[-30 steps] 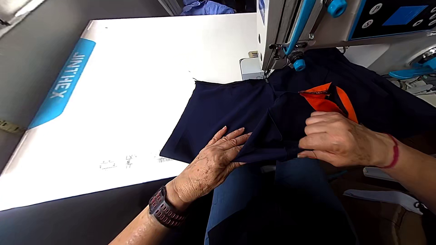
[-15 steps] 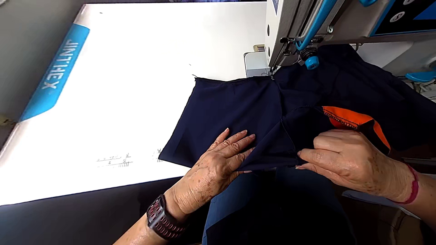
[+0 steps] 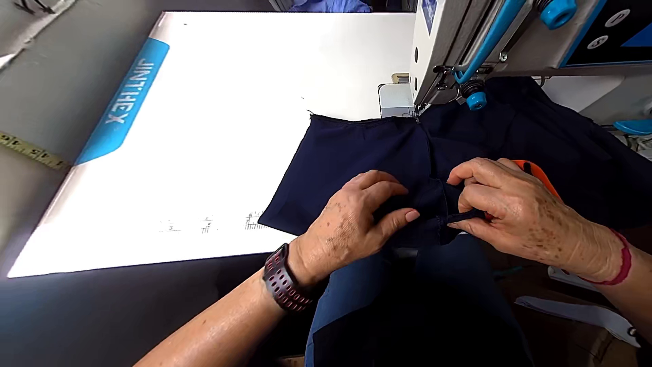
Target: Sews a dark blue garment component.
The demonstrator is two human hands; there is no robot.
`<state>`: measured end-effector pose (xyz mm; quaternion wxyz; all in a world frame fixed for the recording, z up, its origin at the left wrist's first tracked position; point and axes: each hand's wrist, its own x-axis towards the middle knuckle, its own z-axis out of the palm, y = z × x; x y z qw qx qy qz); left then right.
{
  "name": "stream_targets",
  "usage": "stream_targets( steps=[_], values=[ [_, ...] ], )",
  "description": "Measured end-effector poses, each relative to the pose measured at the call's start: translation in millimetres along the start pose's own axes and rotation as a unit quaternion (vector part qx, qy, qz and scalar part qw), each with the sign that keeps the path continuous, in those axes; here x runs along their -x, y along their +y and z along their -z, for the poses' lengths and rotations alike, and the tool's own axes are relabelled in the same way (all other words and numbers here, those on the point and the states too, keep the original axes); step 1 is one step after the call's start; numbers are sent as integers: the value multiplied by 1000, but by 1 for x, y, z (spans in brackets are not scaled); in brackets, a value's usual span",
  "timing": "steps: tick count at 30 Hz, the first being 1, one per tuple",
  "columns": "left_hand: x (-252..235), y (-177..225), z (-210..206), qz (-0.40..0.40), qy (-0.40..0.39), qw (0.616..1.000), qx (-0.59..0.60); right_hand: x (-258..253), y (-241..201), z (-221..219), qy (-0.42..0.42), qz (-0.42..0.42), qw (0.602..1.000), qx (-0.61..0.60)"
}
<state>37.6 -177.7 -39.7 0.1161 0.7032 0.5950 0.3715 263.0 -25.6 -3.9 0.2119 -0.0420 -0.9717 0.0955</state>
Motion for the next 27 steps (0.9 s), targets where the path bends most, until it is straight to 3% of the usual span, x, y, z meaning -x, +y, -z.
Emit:
stream_targets(
  steps=[4,9,13,17,22,27],
  values=[
    [-40,19,-19,30,-33,988,145,6,-12,-4,47,2,999,17],
    [-41,29,-23,65,-33,975,208,25,-26,0,80,31,995,42],
    [-27,45,-16,-2,19,989,146,36,-42,-6,72,29,995,57],
    [-1,54,-18,-114,108,987,-19,50,-59,-17,102,8,992,80],
    [28,48,-41,-102,99,990,-13,70,-67,-32,159,-14,981,107],
    [33,48,-56,-98,109,989,34,76,-58,-38,194,31,974,111]
  ],
)
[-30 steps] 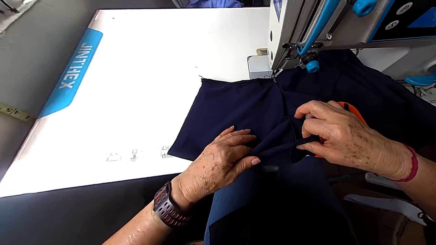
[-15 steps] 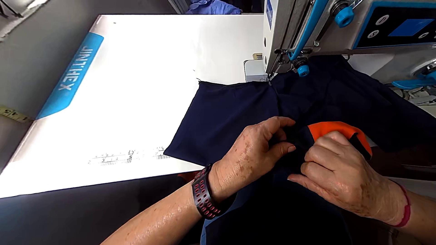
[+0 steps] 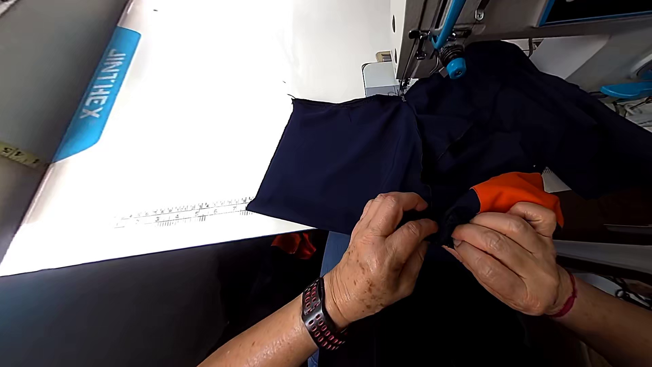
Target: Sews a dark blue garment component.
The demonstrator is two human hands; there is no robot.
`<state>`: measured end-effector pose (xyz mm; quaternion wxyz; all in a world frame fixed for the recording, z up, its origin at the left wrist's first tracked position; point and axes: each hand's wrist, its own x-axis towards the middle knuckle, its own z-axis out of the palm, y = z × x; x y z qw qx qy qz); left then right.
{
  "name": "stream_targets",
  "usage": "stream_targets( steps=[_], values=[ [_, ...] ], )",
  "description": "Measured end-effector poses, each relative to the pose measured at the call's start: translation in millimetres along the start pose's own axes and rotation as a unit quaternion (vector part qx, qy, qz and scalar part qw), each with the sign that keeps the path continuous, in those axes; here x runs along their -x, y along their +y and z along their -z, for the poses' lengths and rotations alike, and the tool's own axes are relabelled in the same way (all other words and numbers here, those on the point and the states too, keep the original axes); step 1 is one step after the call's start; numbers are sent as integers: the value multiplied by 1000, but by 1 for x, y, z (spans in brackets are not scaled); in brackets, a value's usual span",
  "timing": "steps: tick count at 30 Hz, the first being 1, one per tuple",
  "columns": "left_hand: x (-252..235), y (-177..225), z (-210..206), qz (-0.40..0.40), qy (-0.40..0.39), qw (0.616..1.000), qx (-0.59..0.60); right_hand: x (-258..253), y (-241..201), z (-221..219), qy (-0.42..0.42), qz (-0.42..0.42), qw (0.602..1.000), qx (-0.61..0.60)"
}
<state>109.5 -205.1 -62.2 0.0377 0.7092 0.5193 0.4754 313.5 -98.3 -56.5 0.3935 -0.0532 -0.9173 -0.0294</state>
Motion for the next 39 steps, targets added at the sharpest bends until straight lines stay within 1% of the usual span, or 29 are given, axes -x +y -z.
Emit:
stream_targets(
  steps=[4,8,10,13,15,18,20,22,24,25,26,27,28,29,30,31,33,34,35,37,39],
  values=[
    [-15,-7,2,-27,-17,999,43,-7,10,0,6,21,1000,-22],
    [-30,-17,12,-30,20,998,61,-7,16,0,9,27,999,-27],
    [-31,-19,15,-60,23,997,48,-3,16,0,4,20,999,-28],
    [-12,-20,1,-106,-28,994,21,9,11,2,-32,1,998,-52],
    [8,-24,-12,-112,-55,992,-17,16,4,3,-47,-2,996,-74],
    [25,-28,-21,-84,-44,995,-20,15,-8,5,-40,-37,998,-38],
    [27,-27,-22,-68,-14,998,-2,9,-8,2,-74,-56,996,-11],
    [27,-23,-19,-68,18,998,7,7,-1,-6,-100,-47,994,-16],
    [30,-14,-12,-74,28,997,17,6,6,-11,-112,-60,991,-50],
    [35,-9,-11,-63,11,997,38,4,10,-12,-115,-81,987,-72],
    [42,-6,-13,-27,-26,997,69,1,14,-11,-117,-109,982,-97],
    [51,-2,-17,49,-87,990,99,-2,18,-10,-120,-141,974,-129],
    [54,0,-22,157,-161,965,132,-6,23,-9,-127,-174,963,-164],
    [53,-2,-28,274,-215,916,198,-11,27,-8,-135,-206,949,-195],
    [49,-6,-34,369,-216,858,283,-14,31,-8,-141,-234,936,-223],
    [45,-8,-41,432,-168,806,369,-16,34,-9,-147,-255,924,-246],
    [36,-6,-52,494,-34,711,500,-19,36,-8,-163,-276,903,-284],
    [31,-1,-56,511,21,669,538,-20,35,-5,-174,-274,899,-293],
    [25,4,-58,528,61,636,559,-22,34,-1,-180,-265,903,-287],
    [19,12,-61,562,108,579,581,-28,29,12,-150,-228,929,-250],
    [24,16,-60,562,129,529,623,-37,25,28,-95,-207,944,-241]
  ],
)
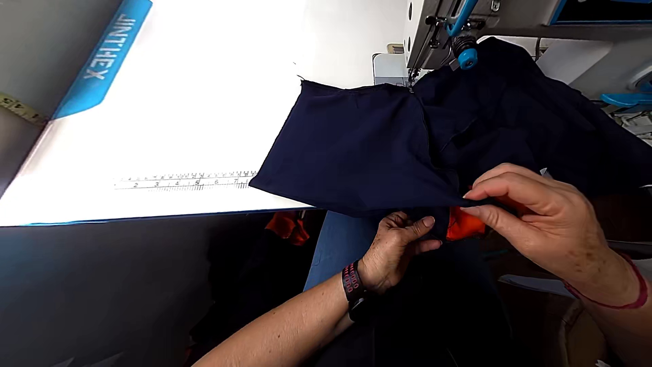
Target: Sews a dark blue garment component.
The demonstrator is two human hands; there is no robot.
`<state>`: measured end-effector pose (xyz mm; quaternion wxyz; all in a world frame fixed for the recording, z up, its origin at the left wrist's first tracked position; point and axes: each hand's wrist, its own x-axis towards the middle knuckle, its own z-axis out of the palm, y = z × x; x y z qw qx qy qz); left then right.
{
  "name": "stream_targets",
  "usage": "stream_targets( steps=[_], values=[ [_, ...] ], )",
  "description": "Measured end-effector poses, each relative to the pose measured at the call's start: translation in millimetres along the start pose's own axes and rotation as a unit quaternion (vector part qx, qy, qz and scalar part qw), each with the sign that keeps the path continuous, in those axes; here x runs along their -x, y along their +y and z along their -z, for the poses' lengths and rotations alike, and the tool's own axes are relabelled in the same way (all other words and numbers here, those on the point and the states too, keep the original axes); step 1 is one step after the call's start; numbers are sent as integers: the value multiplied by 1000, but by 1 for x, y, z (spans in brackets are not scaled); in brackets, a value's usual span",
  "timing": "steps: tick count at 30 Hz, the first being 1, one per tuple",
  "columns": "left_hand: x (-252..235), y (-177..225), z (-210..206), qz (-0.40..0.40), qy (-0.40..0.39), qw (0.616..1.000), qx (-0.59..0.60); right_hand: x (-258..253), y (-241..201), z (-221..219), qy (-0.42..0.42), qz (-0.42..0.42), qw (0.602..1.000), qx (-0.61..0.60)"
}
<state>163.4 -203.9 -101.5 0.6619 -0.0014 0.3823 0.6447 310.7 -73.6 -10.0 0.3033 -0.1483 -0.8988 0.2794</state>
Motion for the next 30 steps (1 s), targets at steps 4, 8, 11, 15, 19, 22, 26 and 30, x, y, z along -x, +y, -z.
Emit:
stream_targets(
  steps=[4,8,11,15,19,22,26,30],
  values=[
    [1,-3,5,0,-2,999,36,-7,-11,10,46,0,999,10],
    [11,-2,-10,-110,33,993,-11,-10,-16,3,33,13,998,46],
    [19,0,-16,-172,-4,985,-15,-9,-16,-2,-6,29,997,67],
    [18,6,-4,-39,-162,978,126,-5,-7,-16,-62,23,996,59],
    [16,10,-2,15,-105,984,140,-10,-5,-12,-75,-3,996,37],
    [18,9,-11,-42,15,994,97,-13,-7,-8,-70,0,997,29],
    [24,2,-7,-116,-2,992,59,-15,-8,-10,-40,23,998,45],
    [27,8,-5,-99,-1,995,-8,-20,-16,-4,24,83,990,108]
  ],
)
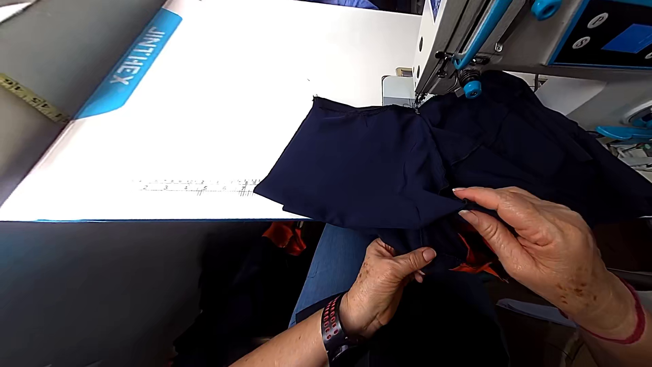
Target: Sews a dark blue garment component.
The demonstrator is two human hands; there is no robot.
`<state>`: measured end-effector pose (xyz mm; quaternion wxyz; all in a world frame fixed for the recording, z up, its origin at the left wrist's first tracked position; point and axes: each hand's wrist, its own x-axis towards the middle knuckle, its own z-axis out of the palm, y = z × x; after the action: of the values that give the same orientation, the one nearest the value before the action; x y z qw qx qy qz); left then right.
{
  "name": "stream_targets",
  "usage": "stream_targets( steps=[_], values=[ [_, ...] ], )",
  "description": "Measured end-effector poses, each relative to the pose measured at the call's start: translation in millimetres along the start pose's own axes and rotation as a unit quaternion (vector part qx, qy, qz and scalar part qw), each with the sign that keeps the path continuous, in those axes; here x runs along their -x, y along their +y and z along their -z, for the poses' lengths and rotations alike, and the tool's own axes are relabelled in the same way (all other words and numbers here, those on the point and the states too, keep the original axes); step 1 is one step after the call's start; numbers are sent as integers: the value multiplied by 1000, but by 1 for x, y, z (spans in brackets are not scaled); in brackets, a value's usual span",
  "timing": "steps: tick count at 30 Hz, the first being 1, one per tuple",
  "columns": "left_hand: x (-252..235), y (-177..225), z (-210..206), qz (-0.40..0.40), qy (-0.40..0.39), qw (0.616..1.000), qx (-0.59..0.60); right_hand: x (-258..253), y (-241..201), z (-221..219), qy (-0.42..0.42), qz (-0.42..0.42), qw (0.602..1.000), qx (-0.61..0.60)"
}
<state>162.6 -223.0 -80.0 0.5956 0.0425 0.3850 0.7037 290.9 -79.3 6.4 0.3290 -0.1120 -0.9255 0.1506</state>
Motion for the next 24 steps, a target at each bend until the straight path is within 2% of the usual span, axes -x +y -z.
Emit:
stream_targets(
  steps=[2,5,7,10,12,17,21,24],
  values=[
    [3,0,-1,-26,2,997,-75,-2,-6,2,7,23,999,31],
    [12,2,-3,-55,-39,990,-125,12,-12,-18,-58,36,997,43],
    [16,7,-7,-24,-59,992,-111,26,-9,-31,-82,21,996,15],
    [17,11,-7,17,-56,994,-90,39,-7,-29,-78,-32,995,-51],
    [16,11,-5,-1,-54,993,-105,47,-7,-25,-43,-31,996,-67],
    [14,11,-7,-32,-53,990,-130,55,-12,-22,-7,7,1000,1],
    [15,11,-6,-22,-85,991,-104,52,-11,-21,-35,-37,997,-52],
    [15,11,-5,-13,-81,992,-95,49,-8,-17,-65,-72,990,-105]
  ],
)
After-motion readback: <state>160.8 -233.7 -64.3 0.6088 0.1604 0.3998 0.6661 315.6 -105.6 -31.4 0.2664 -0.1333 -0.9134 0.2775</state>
